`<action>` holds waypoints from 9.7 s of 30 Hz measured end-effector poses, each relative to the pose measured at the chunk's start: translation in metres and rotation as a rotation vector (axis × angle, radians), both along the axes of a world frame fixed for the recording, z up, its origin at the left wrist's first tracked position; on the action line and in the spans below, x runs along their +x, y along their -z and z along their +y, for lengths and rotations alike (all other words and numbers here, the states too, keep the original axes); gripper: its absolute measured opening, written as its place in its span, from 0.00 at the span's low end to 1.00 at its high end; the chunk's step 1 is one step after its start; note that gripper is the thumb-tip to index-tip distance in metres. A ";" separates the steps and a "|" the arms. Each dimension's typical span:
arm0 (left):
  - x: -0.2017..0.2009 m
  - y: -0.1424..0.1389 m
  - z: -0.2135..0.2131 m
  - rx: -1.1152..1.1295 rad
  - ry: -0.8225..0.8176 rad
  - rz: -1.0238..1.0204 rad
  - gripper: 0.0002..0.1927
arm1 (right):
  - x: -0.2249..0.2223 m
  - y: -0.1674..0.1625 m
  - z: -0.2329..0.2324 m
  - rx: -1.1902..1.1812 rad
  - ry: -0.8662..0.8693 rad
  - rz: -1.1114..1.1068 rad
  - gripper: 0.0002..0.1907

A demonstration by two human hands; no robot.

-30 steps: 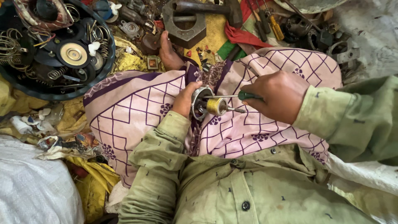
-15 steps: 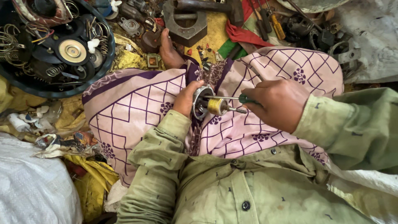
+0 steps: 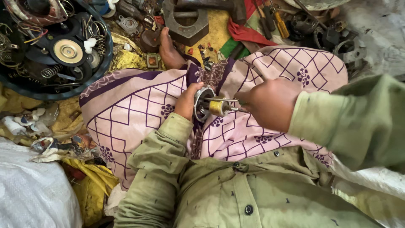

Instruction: The person disassembles a small electrical component, likely a motor or generator, using a screwdriver and a hammer. They remove the outer casing, separate the internal parts, and use the hammer to tap and adjust components within the assembly.

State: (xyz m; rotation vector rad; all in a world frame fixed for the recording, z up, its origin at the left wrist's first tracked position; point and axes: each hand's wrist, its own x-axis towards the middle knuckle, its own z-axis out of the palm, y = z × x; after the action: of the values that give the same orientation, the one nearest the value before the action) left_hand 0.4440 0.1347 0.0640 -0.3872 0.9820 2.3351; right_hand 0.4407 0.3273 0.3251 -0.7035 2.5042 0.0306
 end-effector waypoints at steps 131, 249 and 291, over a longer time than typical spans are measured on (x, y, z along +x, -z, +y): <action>0.007 -0.012 -0.009 -0.024 -0.156 -0.013 0.20 | 0.024 0.000 0.027 -0.425 -0.208 0.422 0.13; 0.042 -0.126 0.031 -0.127 -0.337 0.489 0.25 | 0.115 0.059 0.045 -1.286 0.350 -0.010 0.08; -0.010 -0.127 -0.050 0.141 -0.298 0.501 0.39 | 0.060 0.065 0.031 -1.454 1.317 -0.924 0.06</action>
State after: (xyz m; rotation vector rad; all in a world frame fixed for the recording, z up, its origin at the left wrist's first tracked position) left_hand 0.4337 0.0843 0.1913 0.1299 1.0249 2.8309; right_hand 0.5009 0.3588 0.2596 0.5600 1.2579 -2.0603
